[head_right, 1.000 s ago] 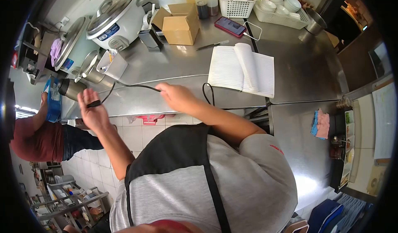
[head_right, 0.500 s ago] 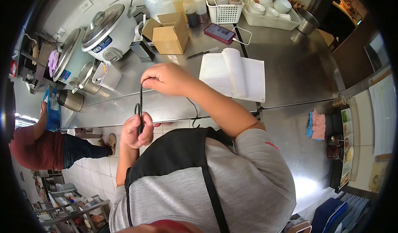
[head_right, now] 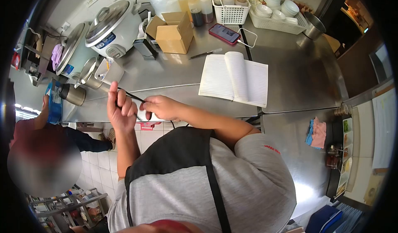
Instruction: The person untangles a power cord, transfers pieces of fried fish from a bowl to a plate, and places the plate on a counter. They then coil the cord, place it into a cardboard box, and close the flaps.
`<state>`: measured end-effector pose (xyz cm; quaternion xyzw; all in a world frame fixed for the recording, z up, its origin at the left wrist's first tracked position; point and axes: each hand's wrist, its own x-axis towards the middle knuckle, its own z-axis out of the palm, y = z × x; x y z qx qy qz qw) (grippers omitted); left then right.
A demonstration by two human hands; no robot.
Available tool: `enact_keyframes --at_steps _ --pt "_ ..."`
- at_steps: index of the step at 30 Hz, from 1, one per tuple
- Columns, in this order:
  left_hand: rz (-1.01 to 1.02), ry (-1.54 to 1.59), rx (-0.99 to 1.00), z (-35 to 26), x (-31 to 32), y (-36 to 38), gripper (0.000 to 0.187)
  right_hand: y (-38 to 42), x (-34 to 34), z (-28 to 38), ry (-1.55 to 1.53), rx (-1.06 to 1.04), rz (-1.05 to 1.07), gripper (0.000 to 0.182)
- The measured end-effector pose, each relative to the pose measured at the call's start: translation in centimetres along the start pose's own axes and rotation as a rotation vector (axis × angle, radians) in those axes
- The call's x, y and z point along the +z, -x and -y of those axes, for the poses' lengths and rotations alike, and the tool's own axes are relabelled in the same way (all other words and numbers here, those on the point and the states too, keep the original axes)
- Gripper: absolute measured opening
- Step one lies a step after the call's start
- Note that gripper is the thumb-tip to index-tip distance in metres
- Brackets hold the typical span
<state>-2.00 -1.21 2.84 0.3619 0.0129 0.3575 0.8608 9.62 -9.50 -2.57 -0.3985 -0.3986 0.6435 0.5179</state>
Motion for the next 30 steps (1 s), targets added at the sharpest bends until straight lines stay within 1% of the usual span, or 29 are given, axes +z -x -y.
enact_keyframes --at_steps 1,2,3,4,5,6,7,8,9,10,11,12,13,14,15,16,17,18,19,20,21,22,23,25,26,29,30 --pt "-0.118 -0.214 0.152 0.1 -0.4 -0.6 0.031 -0.4 0.1 -0.2 0.147 -0.02 -0.067 0.029" --pt "-0.234 -0.425 0.303 0.1 -0.6 -1.2 0.031 -1.2 -0.6 -2.2 0.315 -0.103 0.04 0.028" --pt "-0.351 -0.635 0.452 0.1 -0.8 -1.6 0.03 -1.0 -0.3 -2.4 0.472 -0.107 0.033 0.027" --pt "-0.372 -0.66 0.474 -0.6 -1.3 -1.7 0.029 -0.4 -0.1 -2.6 0.63 -0.11 0.024 0.026" --pt "-0.386 -0.92 0.385 -1.3 -2.1 -1.7 0.028 0.0 -0.1 -2.6 0.789 -0.113 0.016 0.026" --pt "-0.396 -1.179 0.286 -1.9 -3.3 -1.5 0.027 0.9 -0.1 -1.7 0.759 -0.179 -0.01 0.025" --pt "-0.401 -1.437 0.178 -2.2 -4.3 -1.2 0.027 1.2 -0.4 -1.2 0.843 -0.21 -0.056 0.025" --pt "-0.337 -1.601 0.051 -2.2 -5.2 -0.6 0.028 1.2 -1.1 -0.6 0.928 -0.242 -0.102 0.024" --pt "-0.261 -1.594 -0.118 -2.0 -6.4 0.1 0.029 1.2 -1.7 0.1 1.01 -0.273 -0.149 0.023" --pt "-0.236 -1.397 -0.411 -1.6 -4.8 0.7 0.032 1.3 -2.1 1.6 0.984 -0.342 -0.126 0.022" --pt "-0.114 -1.267 -0.663 -1.3 -2.7 1.2 0.039 1.5 -2.6 3.6 0.959 -0.411 -0.103 0.021" --pt "0.033 -1.084 -0.734 -0.6 -1.6 2.0 0.049 1.3 -3.0 4.8 0.935 -0.48 -0.079 0.021" --pt "0.248 -0.812 -0.793 -0.1 -1.4 2.6 0.061 0.6 -3.2 5.0 0.842 -0.581 -0.056 0.022" --pt "0.285 -0.36 -0.913 0.8 -1.0 3.3 0.073 -0.5 -3.0 5.2 0.747 -0.679 -0.033 0.025" --pt "0.311 -0.02 -0.949 1.6 -0.3 3.7 0.084 -1.4 -2.6 5.0 0.648 -0.773 -0.01 0.027" --pt "0.382 0.159 -0.878 2.2 0.4 3.8 0.087 -2.3 -2.1 4.2 0.497 -0.668 -0.018 0.03" --pt "0.452 0.334 -0.8 2.5 1.1 3.7 0.089 -2.6 -1.5 3.5 0.346 -0.57 0.026 0.032" --pt "0.425 0.398 -0.745 2.2 1.5 3.7 0.091 -2.6 -0.7 2.9 0.198 -0.473 0.07 0.034" --pt "0.416 0.481 -0.735 1.6 1.8 3.4 0.089 -2.6 0.2 2.1 0.052 -0.375 0.116 0.036" --pt "0.434 0.449 -0.697 1.0 1.3 3.0 0.083 -2.0 0.7 1.1 -0.034 -0.348 0.149 0.04" --pt "0.449 0.417 -0.653 0.3 0.6 2.8 0.077 -1.0 1.9 0.9 -0.298 -0.245 0.124 0.042" --pt "0.402 0.389 -0.613 -0.5 -0.3 2.9 0.075 -0.7 1.7 0.2 -0.337 -0.158 0.134 0.04" --pt "0.312 0.377 -0.555 -1.3 -0.7 3.0 0.074 -0.5 1.4 -0.6 -0.379 -0.066 0.149 0.038" --pt "0.158 0.411 -0.438 -2.9 -1.7 3.0 0.072 -0.3 1.9 -0.6 -0.384 -0.008 0.129 0.035" --pt "0.257 0.484 -0.453 -3.0 -2.3 2.7 0.063 -0.5 2.3 -0.7 -0.352 0.0 0.108 0.033" --pt "0.115 0.437 -0.303 -2.7 -1.3 3.2 0.039 -2.1 1.5 -3.0 -0.578 0.088 0.352 0.032" --pt "0.019 0.456 -0.217 -2.7 -1.4 2.9 0.037 -2.6 1.2 -4.0 -0.762 0.134 0.469 0.031"
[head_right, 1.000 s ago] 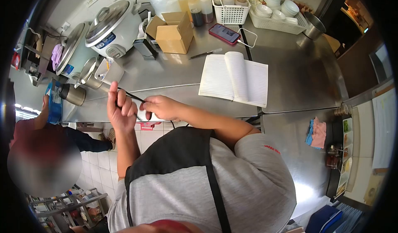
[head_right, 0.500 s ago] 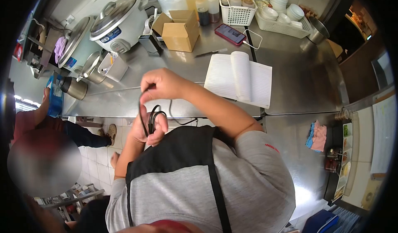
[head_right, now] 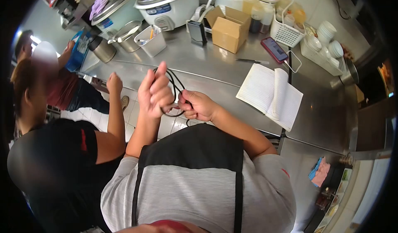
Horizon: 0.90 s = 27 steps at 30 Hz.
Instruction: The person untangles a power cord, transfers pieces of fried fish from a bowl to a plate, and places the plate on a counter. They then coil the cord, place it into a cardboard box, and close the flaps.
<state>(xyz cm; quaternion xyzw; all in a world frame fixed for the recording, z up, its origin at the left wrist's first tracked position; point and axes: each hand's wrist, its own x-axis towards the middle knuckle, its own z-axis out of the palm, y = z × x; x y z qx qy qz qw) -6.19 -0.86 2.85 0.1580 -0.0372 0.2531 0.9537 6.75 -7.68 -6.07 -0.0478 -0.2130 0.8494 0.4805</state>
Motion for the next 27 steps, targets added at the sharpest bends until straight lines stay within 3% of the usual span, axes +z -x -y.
enact_keyframes --at_steps 2,3,4,5,6,7,9,11,13,15,17,18,21,22,23,25,27 --pt "-0.135 0.056 0.204 -1.1 -0.3 -1.2 0.034 -0.9 1.4 0.0 0.166 -0.036 -0.244 0.032" --pt "-0.231 -0.199 0.459 -1.9 -0.5 -1.6 0.032 -1.2 2.0 -0.1 0.252 -0.057 -0.365 0.033" --pt "-0.328 -0.456 0.711 -2.9 -0.8 -2.1 0.03 -1.1 0.3 -0.5 0.571 0.024 -0.451 0.032" --pt "-0.425 -0.716 0.96 -3.9 -1.3 -2.5 0.028 -0.6 -0.8 -1.1 0.954 -0.023 -0.486 0.03" --pt "-0.484 -0.863 0.988 -5.7 -2.0 -2.0 0.028 0.0 -1.6 -1.8 1.335 -0.078 -0.507 0.028" --pt "-0.557 -1.095 0.802 -6.7 -3.1 -1.4 0.029 0.3 -1.6 -1.8 1.717 -0.145 -0.515 0.026" --pt "-0.697 -1.514 0.382 -7.9 -4.9 -0.5 0.031 1.2 0.7 -0.1 1.779 -0.283 -0.552 0.022" --pt "-0.623 -1.753 -0.289 -5.6 -4.5 0.5 0.036 1.5 3.7 2.2 1.873 -0.51 -0.609 0.015" --pt "-0.465 -1.502 -0.481 -2.0 -4.0 1.1 0.046 0.9 5.0 5.3 1.881 -0.512 -0.526 0.014" --pt "-0.114 -1.238 -0.619 0.2 -2.6 1.2 0.062 -0.5 4.9 6.5 1.738 -0.61 -0.457 0.01" --pt "0.163 -0.453 -0.66 1.6 -4.3 1.2 0.08 -1.8 2.9 6.4 1.427 -0.531 -0.415 0.016" --pt "0.141 -0.288 -0.605 2.1 -3.2 1.3 0.092 -2.4 2.2 6.2 1.273 -0.487 -0.388 0.02" --pt "0.212 -0.082 -0.432 1.5 -2.6 1.2 0.096 -3.2 1.7 4.2 0.792 -0.224 -0.313 0.032" --pt "0.161 -0.128 -0.352 0.8 -2.1 1.5 0.097 -3.7 1.5 2.5 0.672 -0.291 -0.297 0.043" --pt "0.248 -0.1 -0.269 0.3 -2.5 1.6 0.094 -3.8 2.0 1.0 0.51 -0.353 -0.401 0.046" --pt "0.277 -0.072 -0.218 -1.1 -1.9 1.5 0.098 -3.0 0.1 0.5 0.551 -0.253 -0.108 0.045" --pt "0.259 -0.042 -0.194 -2.1 -2.4 2.0 0.063 -2.4 0.6 -0.1 0.64 -0.2 -0.215 0.043"
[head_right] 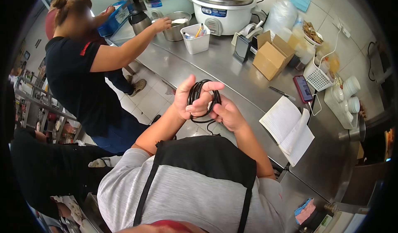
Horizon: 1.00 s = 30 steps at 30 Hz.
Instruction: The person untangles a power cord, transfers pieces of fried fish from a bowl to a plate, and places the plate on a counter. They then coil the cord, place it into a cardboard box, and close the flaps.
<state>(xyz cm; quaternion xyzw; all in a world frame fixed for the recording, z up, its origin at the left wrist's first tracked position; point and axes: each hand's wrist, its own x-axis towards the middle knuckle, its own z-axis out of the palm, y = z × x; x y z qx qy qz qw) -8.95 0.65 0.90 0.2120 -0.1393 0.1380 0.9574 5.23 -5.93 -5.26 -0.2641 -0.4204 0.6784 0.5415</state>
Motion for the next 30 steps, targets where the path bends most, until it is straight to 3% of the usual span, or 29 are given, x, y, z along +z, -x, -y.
enact_keyframes --at_steps 2,5,13,17,18,20,21,23,26,28,30 --pt "-0.071 -0.098 0.03 0.1 -0.7 0.6 0.048 0.2 0.5 0.7 -0.004 0.042 -0.061 0.04" --pt "0.071 -0.084 0.107 1.1 0.2 -0.1 0.042 0.1 1.0 2.1 -0.247 0.014 -0.04 0.025" --pt "-0.152 -0.4 0.168 1.1 0.8 -1.1 0.044 0.0 2.1 2.0 -0.175 0.101 -0.161 0.024" --pt "-0.552 -0.724 0.417 0.4 0.9 -1.5 0.048 0.7 1.6 -0.7 -0.113 0.195 -0.195 0.027" --pt "-0.683 -1.036 0.508 -0.7 0.8 -1.5 0.047 1.1 1.2 -1.4 0.053 0.261 -0.133 0.027" --pt "-0.805 -1.281 0.873 -3.0 -1.0 -1.4 0.042 2.1 0.0 -2.7 0.387 0.393 -0.002 0.028" --pt "-0.878 -1.394 0.778 -3.9 -1.6 -0.9 0.04 2.7 0.0 -2.6 0.635 0.212 0.054 0.024" --pt "-1.017 -1.611 0.562 -5.0 -2.4 0.0 0.037 3.3 0.0 -0.9 0.846 0.074 -0.144 0.021" --pt "-0.896 -1.559 -0.273 -3.0 -1.6 0.9 0.038 3.1 -0.2 3.9 1.174 -0.287 -0.32 0.014" --pt "-0.661 -1.072 -0.53 -1.1 0.0 0.8 0.054 2.3 -0.5 6.4 1.129 -0.278 -0.321 0.013" --pt "-0.173 -0.544 -0.523 1.1 -0.2 0.7 0.073 1.1 -1.0 6.9 0.931 -0.323 -0.293 0.014"
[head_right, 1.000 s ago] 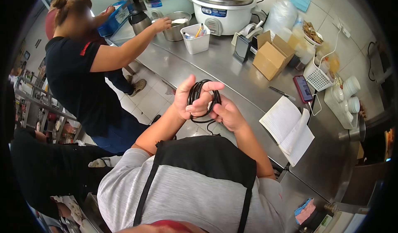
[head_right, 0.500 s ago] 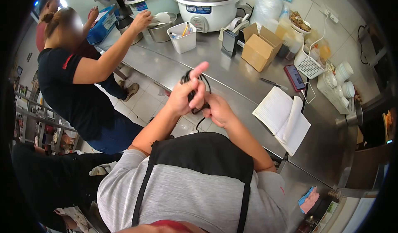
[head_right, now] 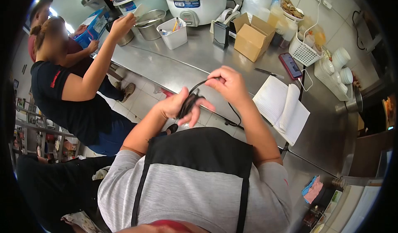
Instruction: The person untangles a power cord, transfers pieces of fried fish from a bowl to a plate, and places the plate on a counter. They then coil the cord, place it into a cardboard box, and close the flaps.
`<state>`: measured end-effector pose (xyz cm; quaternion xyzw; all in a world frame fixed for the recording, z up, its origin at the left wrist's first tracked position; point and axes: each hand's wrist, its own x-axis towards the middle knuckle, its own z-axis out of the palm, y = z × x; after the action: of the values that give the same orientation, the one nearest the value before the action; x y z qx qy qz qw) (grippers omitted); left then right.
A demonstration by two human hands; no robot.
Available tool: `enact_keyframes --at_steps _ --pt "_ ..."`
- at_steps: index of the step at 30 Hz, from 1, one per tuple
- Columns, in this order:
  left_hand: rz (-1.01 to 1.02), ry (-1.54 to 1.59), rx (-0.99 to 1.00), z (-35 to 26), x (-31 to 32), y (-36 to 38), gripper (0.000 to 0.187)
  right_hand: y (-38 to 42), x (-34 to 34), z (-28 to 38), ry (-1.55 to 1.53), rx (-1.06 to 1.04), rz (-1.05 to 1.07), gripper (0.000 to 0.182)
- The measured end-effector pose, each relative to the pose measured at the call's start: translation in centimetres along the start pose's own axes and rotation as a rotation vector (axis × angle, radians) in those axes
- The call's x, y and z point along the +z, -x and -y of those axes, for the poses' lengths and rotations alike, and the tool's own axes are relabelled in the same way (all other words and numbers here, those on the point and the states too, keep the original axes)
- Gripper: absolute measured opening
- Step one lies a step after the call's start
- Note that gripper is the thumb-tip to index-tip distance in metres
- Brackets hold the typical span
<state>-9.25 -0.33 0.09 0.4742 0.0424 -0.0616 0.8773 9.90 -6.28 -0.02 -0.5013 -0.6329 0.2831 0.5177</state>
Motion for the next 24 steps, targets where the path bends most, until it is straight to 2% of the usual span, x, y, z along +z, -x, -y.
enact_keyframes --at_steps 2,3,4,5,6,7,8,10,11,12,14,16,17,18,19,21,22,24 --pt "0.31 0.242 0.141 0.6 2.0 -1.4 0.078 -1.0 2.0 -1.7 -0.361 -0.034 -0.027 0.014" --pt "0.327 0.209 0.217 0.6 2.3 -1.7 0.07 -0.9 3.1 -2.8 -0.694 0.089 0.071 0.014" --pt "0.383 0.232 0.298 -0.1 2.6 -2.0 0.059 -0.6 4.4 -3.1 -0.849 0.262 0.15 0.017" --pt "0.315 0.306 0.415 -0.5 2.5 -2.0 0.054 0.2 6.2 -2.8 -1.07 0.41 0.095 0.024" --pt "0.245 0.379 0.531 -0.9 2.2 -1.8 0.05 1.0 7.2 -3.0 -1.168 0.499 0.16 0.028" --pt "0.028 0.295 0.647 -1.7 1.8 -1.4 0.047 1.8 8.2 -3.2 -1.26 0.597 0.219 0.033" --pt "-0.193 0.209 0.758 -2.5 1.3 -0.9 0.044 2.3 7.6 -3.6 -1.392 0.633 0.51 0.034" --pt "-0.731 -0.099 0.872 -3.9 -0.3 -0.2 0.038 3.4 7.7 -3.2 -0.903 0.663 0.619 0.032" --pt "-0.989 -0.324 0.851 -3.9 -2.0 0.0 0.033 3.9 7.7 -3.0 -0.658 0.666 0.662 0.031" --pt "-1.134 -0.418 0.814 -3.7 -3.2 0.6 0.031 4.4 7.2 -2.9 -0.355 0.507 0.572 0.029" --pt "-1.264 -0.688 0.622 -2.9 -4.9 1.7 0.029 4.8 5.5 -2.7 0.234 0.166 0.367 0.023" --pt "-1.166 -0.617 0.24 -2.4 -4.3 2.9 0.028 3.9 2.7 -1.9 0.184 0.264 0.148 0.013" --pt "-1.141 -0.634 0.001 -2.4 -2.9 2.6 0.033 3.2 1.5 -1.2 0.219 0.135 0.07 0.011" --pt "-0.923 -0.521 -0.127 -0.4 -4.3 3.0 0.048 2.4 0.6 -0.4 0.248 0.006 -0.006 0.009" --pt "-0.718 -0.337 -0.069 0.2 -2.8 2.5 0.059 1.6 0.1 0.4 0.259 -0.025 -0.032 0.009" --pt "-0.173 -0.099 0.039 1.9 -1.4 1.3 0.069 0.2 0.1 0.3 0.232 -0.115 -0.075 0.011" --pt "-0.009 0.004 0.082 2.0 0.0 0.6 0.075 -0.6 0.8 -0.4 0.073 -0.099 -0.086 0.012" --pt "0.179 0.109 0.209 1.9 1.3 -0.3 0.064 -1.2 2.9 -3.0 -0.236 -0.047 -0.116 0.014"
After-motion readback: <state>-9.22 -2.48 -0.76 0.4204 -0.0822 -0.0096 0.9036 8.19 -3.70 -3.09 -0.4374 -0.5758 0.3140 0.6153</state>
